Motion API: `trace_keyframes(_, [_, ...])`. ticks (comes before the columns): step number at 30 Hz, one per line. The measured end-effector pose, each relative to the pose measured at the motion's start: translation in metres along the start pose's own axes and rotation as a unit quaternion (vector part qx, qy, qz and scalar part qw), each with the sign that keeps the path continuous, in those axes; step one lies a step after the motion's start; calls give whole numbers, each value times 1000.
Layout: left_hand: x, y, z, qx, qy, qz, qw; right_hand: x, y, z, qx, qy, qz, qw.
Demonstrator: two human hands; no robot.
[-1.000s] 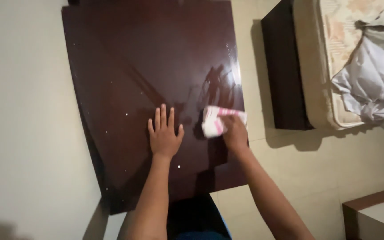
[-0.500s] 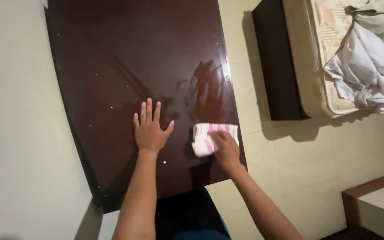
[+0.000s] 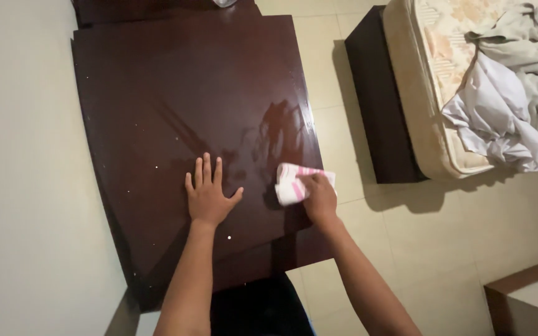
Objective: The person sprays a cleaning solution onto a dark wooden table and wipes the surface with a pink and white cloth. They move around the table to clean different sections, repeatedly wiping the surface with the cloth.
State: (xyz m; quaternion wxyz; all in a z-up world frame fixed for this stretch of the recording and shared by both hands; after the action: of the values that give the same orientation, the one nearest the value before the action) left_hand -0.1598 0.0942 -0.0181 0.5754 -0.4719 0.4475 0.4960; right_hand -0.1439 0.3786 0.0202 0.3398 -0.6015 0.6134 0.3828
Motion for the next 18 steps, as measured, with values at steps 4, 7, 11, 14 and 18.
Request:
trace_keyframes(4, [3,1,0,-4,-1,4,1000,-8,14,-9,10,13,17,1000])
trace_keyframes(7, [-1,1,-2,-4,-6,16,1000,-7,3,0,65,33,13,997])
trace_keyframes(11, [-3,-1,-13,13,-20,26,999,-6,-23,-13,39,33,3,999])
trace_keyframes(14, [-6,0,-17,25,-17,18,999,0,-38,-15,39,47,-2,998])
trace_keyframes(18, [-7,5,-16,9,1,-36,999,-2,-37,-21,27,49,-10,998])
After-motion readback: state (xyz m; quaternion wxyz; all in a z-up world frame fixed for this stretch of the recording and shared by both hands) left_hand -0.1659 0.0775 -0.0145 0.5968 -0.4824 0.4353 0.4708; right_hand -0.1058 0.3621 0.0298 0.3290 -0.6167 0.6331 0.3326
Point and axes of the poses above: each hand's wrist, its own y-axis towards the middle knuckle, its own x-axis out of the palm, z = x × y, the point moved 10 cm from there along y, towards the middle knuckle, and after that the axes turned 5 degrees about y, right-handed, at the moved point
